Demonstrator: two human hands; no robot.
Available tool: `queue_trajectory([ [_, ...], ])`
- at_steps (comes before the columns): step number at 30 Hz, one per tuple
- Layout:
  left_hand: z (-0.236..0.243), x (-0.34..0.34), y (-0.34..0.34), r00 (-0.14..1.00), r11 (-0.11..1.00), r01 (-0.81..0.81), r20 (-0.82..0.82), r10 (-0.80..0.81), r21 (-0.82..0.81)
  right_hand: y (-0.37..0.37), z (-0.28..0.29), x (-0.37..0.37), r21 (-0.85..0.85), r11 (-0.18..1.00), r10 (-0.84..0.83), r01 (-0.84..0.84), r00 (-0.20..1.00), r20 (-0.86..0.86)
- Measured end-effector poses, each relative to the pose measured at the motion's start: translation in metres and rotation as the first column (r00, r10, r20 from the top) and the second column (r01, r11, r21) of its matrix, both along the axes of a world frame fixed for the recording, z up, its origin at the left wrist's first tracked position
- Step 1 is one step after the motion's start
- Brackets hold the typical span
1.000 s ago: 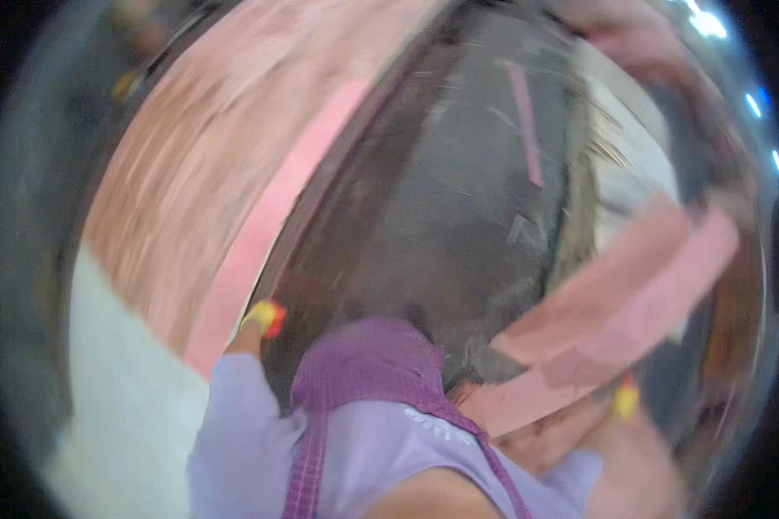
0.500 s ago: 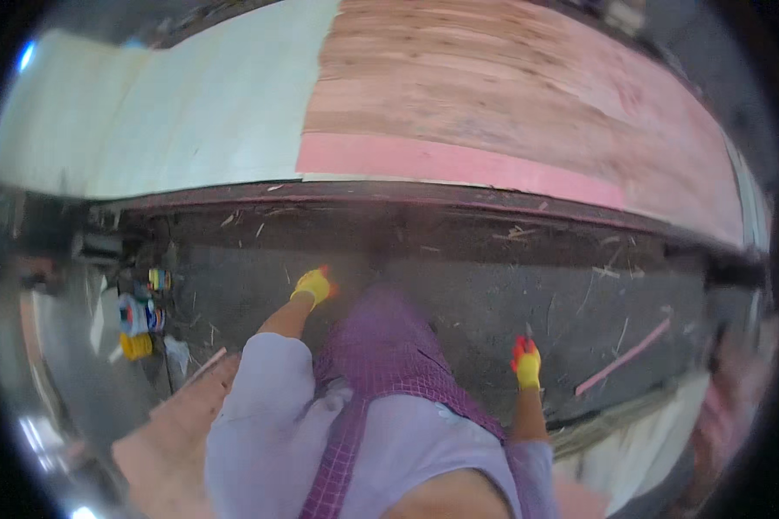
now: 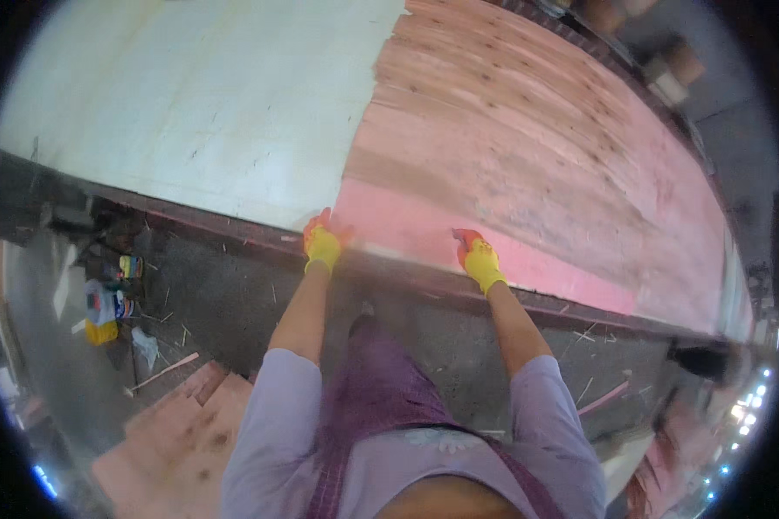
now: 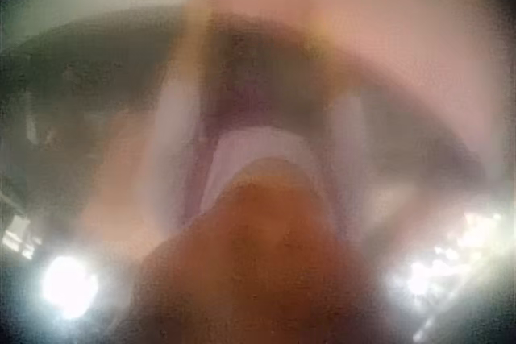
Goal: The person picks up thin wood veneer sheets from a pile, lays them across a large panel on a workbench, and cuts the veneer sheets using a knife.
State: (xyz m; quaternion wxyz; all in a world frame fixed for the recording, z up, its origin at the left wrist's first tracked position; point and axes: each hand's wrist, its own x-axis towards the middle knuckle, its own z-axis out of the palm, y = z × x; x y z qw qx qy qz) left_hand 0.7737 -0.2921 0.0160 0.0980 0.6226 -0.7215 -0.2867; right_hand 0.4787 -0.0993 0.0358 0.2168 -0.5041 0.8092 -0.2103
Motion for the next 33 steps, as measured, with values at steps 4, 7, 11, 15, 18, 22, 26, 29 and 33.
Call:
queue_trajectory([
  [4, -0.004, -0.023, -0.037, 0.991, 0.987, -0.101, 0.097, 0.089, 0.125, -0.069, -0.020, 0.001, 0.059, 0.986, -0.144, 0.157, 0.971, -0.189],
  [7, -0.021, -0.018, -0.048, 0.971, 0.974, -0.172, 0.189, 0.144, 0.144, -0.096, -0.024, 0.021, 0.172, 0.955, -0.207, 0.242, 0.958, -0.196],
  [11, -0.022, -0.019, -0.056, 0.968, 0.973, -0.229, 0.111, 0.225, 0.024, -0.108, -0.033, 0.016, 0.132, 0.952, -0.256, 0.278, 0.953, -0.162],
  [15, -0.028, -0.020, -0.058, 0.971, 0.974, -0.223, 0.104, 0.217, 0.048, -0.102, -0.037, 0.012, 0.093, 0.953, -0.275, 0.289, 0.951, -0.141],
  [18, -0.040, -0.014, -0.060, 0.975, 0.972, -0.208, 0.107, 0.197, 0.106, -0.101, -0.045, 0.009, 0.064, 0.959, -0.264, 0.275, 0.955, -0.137],
  [22, -0.034, -0.019, -0.058, 0.979, 0.957, -0.192, 0.108, 0.172, 0.218, -0.095, -0.050, 0.001, 0.114, 0.963, -0.231, 0.243, 0.967, -0.106],
  [26, -0.038, -0.024, -0.063, 0.968, 0.962, -0.191, 0.200, 0.151, 0.196, -0.092, -0.056, -0.003, 0.104, 0.963, -0.241, 0.249, 0.967, -0.082],
  [29, -0.078, 0.001, -0.070, 0.945, 0.952, -0.252, 0.257, 0.204, 0.174, -0.094, -0.065, 0.008, -0.048, 0.985, -0.170, 0.165, 0.976, -0.136],
  [33, -0.058, 0.044, -0.079, 0.767, 0.889, -0.105, -0.533, 0.357, 0.445, -0.099, -0.068, 0.005, -0.010, 0.995, -0.103, 0.102, 0.992, -0.078],
])
